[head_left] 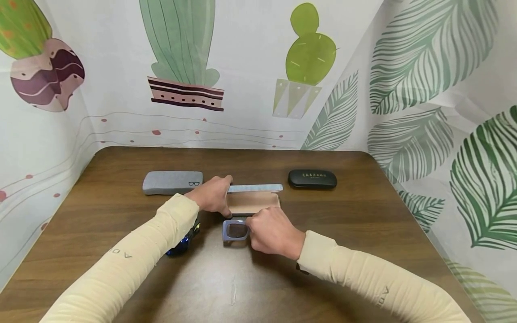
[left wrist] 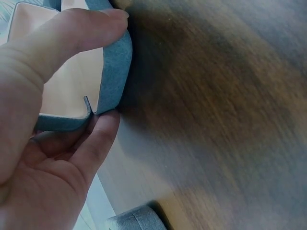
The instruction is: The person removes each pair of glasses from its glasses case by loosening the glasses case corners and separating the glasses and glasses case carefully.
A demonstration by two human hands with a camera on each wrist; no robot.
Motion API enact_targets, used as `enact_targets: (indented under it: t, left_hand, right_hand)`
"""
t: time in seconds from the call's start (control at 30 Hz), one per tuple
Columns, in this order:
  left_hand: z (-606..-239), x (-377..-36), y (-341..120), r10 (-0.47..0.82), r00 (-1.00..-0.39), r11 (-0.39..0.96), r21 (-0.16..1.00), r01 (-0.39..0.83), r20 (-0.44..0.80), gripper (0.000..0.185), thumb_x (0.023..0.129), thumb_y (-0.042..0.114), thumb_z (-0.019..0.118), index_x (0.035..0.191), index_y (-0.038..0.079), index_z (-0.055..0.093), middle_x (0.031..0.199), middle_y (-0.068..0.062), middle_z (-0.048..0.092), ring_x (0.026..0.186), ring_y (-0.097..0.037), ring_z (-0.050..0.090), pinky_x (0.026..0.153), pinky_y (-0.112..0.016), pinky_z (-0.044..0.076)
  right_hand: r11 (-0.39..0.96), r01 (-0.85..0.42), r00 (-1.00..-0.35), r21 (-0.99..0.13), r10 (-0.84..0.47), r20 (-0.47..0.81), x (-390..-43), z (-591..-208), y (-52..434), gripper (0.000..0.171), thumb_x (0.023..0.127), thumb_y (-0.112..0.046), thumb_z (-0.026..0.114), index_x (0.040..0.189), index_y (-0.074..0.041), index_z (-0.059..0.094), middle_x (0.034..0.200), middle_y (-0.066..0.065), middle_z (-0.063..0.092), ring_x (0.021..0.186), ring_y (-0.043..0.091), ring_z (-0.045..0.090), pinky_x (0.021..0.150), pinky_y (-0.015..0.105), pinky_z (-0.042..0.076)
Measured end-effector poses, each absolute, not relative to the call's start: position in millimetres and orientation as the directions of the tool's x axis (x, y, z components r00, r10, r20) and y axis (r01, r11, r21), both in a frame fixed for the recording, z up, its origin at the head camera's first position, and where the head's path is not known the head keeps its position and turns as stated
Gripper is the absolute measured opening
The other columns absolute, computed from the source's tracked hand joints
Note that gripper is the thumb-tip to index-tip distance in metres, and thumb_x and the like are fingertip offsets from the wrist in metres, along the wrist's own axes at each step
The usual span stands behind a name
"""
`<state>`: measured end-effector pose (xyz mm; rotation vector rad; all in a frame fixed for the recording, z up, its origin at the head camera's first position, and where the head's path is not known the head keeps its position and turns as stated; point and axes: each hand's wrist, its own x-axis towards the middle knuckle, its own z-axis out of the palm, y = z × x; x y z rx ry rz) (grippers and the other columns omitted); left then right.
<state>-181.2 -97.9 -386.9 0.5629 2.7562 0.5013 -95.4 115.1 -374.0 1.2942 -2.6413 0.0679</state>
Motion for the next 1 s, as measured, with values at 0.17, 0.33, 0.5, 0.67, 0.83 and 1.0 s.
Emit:
enact_targets:
  t: [0.17,0.33,0.5,0.67,0.83,1.0]
  left_hand:
    - [-387.7,-181.8,-98.5,0.429,-0.882,0.863,0.38,0.334,-0.197,0.096,0.065,0.028,0.099,0.14,-0.005,0.05,0.115,-0.019,0.071,0.095,-0.021,0.067,0.091,-0.041,0.058]
    - [-388.5,-182.4,-99.3,0.435,-0.881,0.86,0.378,0.344,-0.188,0.096,0.064,0.028,0.099,0.139,-0.006,0.05,0.114,-0.019,0.072,0.095,-0.022,0.068,0.091,-0.041,0.058]
    - [-388.4,-182.0,-99.5,0.428,-0.882,0.861,0.384,0.332,-0.196,0.096,0.064,0.028,0.099,0.14,-0.005,0.049,0.116,-0.019,0.071,0.098,-0.023,0.068,0.093,-0.042,0.058]
    - [-387.8,-181.7,-98.9,0.421,-0.884,0.863,0.388,0.323,-0.202,0.097,0.064,0.028,0.099,0.141,-0.004,0.049,0.117,-0.019,0.071,0.099,-0.023,0.068,0.094,-0.042,0.058]
    - [-388.2,-182.5,-98.7,0.421,-0.886,0.865,0.382,0.326,-0.195,0.097,0.064,0.028,0.1,0.14,-0.005,0.05,0.116,-0.019,0.071,0.098,-0.023,0.068,0.093,-0.042,0.058]
    - [-388.4,-182.3,-98.7,0.419,-0.886,0.866,0.382,0.324,-0.197,0.097,0.064,0.028,0.1,0.14,-0.004,0.05,0.116,-0.019,0.072,0.097,-0.023,0.068,0.093,-0.042,0.058]
  right_hand:
    - [0.609,-0.792,-0.587,0.053,-0.782,0.209,-94.4,-379.5,113.7,0.012,0.077,-0.008,0.069,0.067,-0.016,0.068,0.05,-0.01,0.05,0.047,0.004,0.037,0.044,0.023,0.027]
    - [0.609,-0.793,-0.593,0.031,-0.782,0.191,-93.4,-382.4,112.2,0.013,0.077,-0.008,0.07,0.067,-0.016,0.067,0.051,-0.01,0.05,0.048,0.005,0.038,0.045,0.025,0.032]
    - [0.617,-0.787,-0.607,0.014,-0.778,0.161,-93.3,-384.7,110.5,0.014,0.075,-0.007,0.07,0.065,-0.016,0.064,0.052,-0.01,0.05,0.048,0.005,0.038,0.045,0.026,0.035]
    - [0.626,-0.779,-0.616,0.024,-0.773,0.149,-93.7,-385.8,109.5,0.015,0.074,-0.007,0.071,0.066,-0.017,0.064,0.052,-0.009,0.052,0.049,0.007,0.042,0.046,0.029,0.039]
    - [0.63,-0.776,-0.622,0.025,-0.772,0.131,-94.8,-384.7,108.3,0.013,0.078,-0.006,0.074,0.072,-0.016,0.07,0.055,-0.008,0.057,0.05,0.007,0.044,0.047,0.028,0.04]
    - [0.625,-0.779,-0.618,0.046,-0.778,0.113,-95.5,-382.6,108.6,0.011,0.08,-0.008,0.077,0.076,-0.017,0.071,0.06,-0.008,0.063,0.052,0.009,0.053,0.05,0.03,0.045]
